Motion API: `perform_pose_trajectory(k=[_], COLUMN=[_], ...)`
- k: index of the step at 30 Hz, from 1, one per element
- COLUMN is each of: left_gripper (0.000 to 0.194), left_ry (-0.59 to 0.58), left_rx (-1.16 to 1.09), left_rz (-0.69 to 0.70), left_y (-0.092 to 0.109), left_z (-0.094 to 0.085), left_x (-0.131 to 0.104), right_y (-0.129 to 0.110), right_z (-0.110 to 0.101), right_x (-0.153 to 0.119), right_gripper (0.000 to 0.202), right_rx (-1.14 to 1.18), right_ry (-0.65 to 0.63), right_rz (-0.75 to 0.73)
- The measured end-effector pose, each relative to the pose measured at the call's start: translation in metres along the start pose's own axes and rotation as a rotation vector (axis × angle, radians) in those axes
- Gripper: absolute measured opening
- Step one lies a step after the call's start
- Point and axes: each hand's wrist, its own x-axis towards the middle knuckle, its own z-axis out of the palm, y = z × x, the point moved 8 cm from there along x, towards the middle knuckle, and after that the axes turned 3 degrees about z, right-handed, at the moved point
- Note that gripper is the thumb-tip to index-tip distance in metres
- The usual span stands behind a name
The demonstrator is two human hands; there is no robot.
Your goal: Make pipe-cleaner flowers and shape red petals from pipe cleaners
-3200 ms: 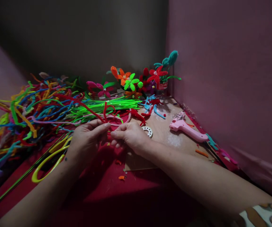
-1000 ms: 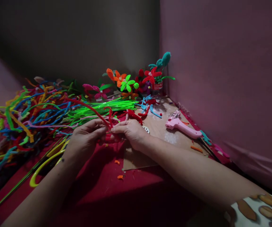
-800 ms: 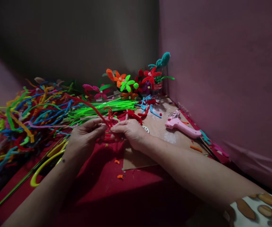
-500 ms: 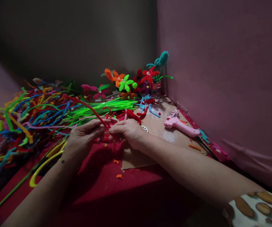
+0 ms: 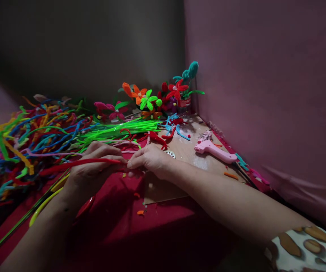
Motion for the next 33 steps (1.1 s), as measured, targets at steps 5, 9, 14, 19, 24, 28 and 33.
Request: perform_pose_trajectory(k=[5, 9, 14, 19, 24, 28, 33], left_gripper=[0.009, 0.010, 0.015, 0.019, 0.019, 0.016, 0.015], left_ry=[-0.077, -0.097, -0.249, -0.217, -0.101, -0.066, -0.064], left_rx=[-0.049, -0.101, -0.289, -0.533, -0.961, -1.352, -1.458], left_rz=[-0.007, -0.119, -0.388, -0.748, -1.092, -1.161, -1.126], left_y=[0.002, -0.002, -0.013, -0.026, -0.038, -0.036, -0.033], left_z=[0.006, 0.009, 0.022, 0.033, 0.056, 0.073, 0.074], left_x=[0.000, 0.000, -0.005, -0.015, -0.034, -0.039, -0.035], right_y=[0.003, 0.001, -0.002, -0.014, -0.038, -0.044, -0.044], right_z=[0.003, 0.002, 0.000, -0.004, 0.007, 0.018, 0.019], right_x=[-0.001, -0.002, -0.002, -0.004, -0.023, -0.035, -0.038], right_gripper=[0.007, 0.006, 0.010, 0.014, 0.017, 0.017, 0.018], right_rx=[0.009, -0.017, -0.095, -0.416, -0.963, -1.179, -1.174], right_ry=[-0.058, -0.033, 0.017, 0.143, 0.338, 0.412, 0.382], right_rz=[0.049, 0.057, 0.016, -0.172, -0.534, -0.784, -0.879])
